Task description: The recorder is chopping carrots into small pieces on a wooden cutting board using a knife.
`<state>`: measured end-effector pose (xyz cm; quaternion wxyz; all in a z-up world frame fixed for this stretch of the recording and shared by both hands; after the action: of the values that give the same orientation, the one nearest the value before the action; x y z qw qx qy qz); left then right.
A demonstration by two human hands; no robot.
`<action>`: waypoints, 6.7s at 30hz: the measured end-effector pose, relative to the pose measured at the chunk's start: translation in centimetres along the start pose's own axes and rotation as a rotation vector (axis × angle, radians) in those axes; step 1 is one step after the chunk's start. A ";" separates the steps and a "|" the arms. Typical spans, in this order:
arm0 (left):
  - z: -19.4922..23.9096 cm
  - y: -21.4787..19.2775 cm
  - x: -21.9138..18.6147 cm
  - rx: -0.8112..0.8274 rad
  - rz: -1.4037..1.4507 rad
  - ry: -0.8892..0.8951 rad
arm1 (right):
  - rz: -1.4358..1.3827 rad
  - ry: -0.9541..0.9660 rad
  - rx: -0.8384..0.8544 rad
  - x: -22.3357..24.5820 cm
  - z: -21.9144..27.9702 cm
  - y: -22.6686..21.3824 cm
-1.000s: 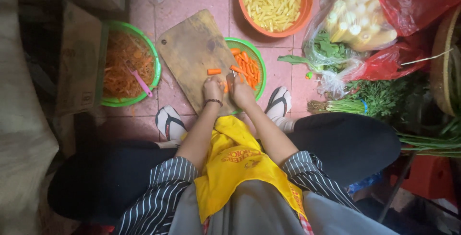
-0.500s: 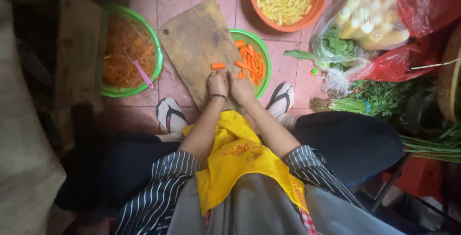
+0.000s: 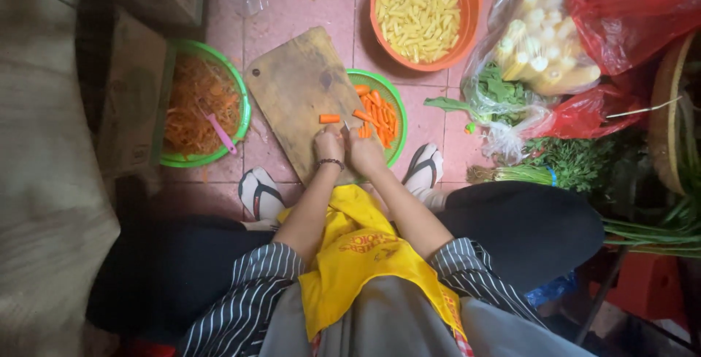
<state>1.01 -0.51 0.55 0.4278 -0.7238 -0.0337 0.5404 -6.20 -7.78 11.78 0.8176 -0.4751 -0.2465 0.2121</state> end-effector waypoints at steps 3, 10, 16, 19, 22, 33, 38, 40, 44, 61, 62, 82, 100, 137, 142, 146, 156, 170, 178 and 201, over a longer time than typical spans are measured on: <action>-0.1 0.5 0.5 -0.003 -0.010 0.016 | 0.006 -0.082 -0.092 -0.7 -0.9 1.6; 0.0 0.9 1.6 0.130 0.080 -0.073 | 0.024 0.006 -0.027 -0.6 -0.1 5.1; -0.1 -0.1 1.1 0.051 -0.058 0.059 | -0.102 -0.025 -0.173 -1.2 0.3 2.3; -0.6 -2.7 -2.2 0.080 0.010 -0.013 | -0.221 -0.059 -0.147 -4.1 -1.6 3.0; -0.6 -4.1 -4.8 0.048 0.054 0.114 | -0.357 0.070 -0.298 -5.6 -1.9 1.0; -1.6 -2.8 -4.7 0.281 -0.112 0.314 | -0.315 0.104 -0.305 -6.1 -1.1 0.4; -0.8 -0.7 -2.6 0.215 -0.124 0.361 | -0.324 0.078 -0.322 -6.5 -1.7 1.1; -1.5 -1.0 -2.2 0.193 -0.097 0.370 | -0.322 0.074 -0.323 -6.4 -1.6 1.4; -4.7 -4.7 -1.2 0.173 0.056 0.012 | -0.239 0.045 -0.219 -3.3 0.1 1.5; 1.3 -1.2 -1.6 0.126 0.049 0.086 | -0.159 0.073 -0.150 -4.4 -0.3 3.2; 1.2 -0.7 -1.2 0.115 0.056 0.109 | -0.133 0.067 -0.133 -3.9 -0.1 2.9; 1.1 1.6 0.9 0.174 -0.017 0.088 | -0.610 0.085 -0.313 -2.0 0.4 4.3; 0.9 1.5 1.1 0.083 -0.074 0.199 | -0.162 -0.051 -0.230 -0.3 1.4 3.1; -1.9 -2.6 1.6 0.353 0.245 0.076 | -0.128 0.105 -0.172 -3.7 2.5 3.1; -1.4 -2.6 0.2 0.450 0.290 0.056 | -0.064 0.130 -0.140 -3.3 4.0 1.4; 0.6 2.3 2.5 0.474 0.671 -0.073 | -0.109 0.164 -0.165 -4.5 4.7 2.1; 0.8 -0.7 -2.7 0.376 0.371 -0.017 | -0.238 0.217 -0.076 -4.8 4.2 0.0; 1.3 3.1 3.2 0.340 0.655 -0.230 | -0.107 0.162 -0.080 -2.3 5.5 -3.3; 1.6 4.0 4.3 0.311 0.683 -0.170 | -0.045 0.082 -0.110 -2.4 5.0 -2.1; 2.7 4.7 4.6 0.225 0.643 -0.096 | 0.025 0.123 -0.039 -3.2 2.9 3.9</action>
<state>-1.17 0.44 -6.14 0.3109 -0.6192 0.2360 0.6814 -10.91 -5.89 8.99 0.8192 -0.5059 -0.1940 0.1879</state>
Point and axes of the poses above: each hand's wrist, its own z-axis away from the middle knuckle, its own y-axis out of the palm, x = y × z, the point moved 1 cm from there along -z, towards the middle knuckle, and after that the axes turned 13 degrees about y, right-handed, at the moved point
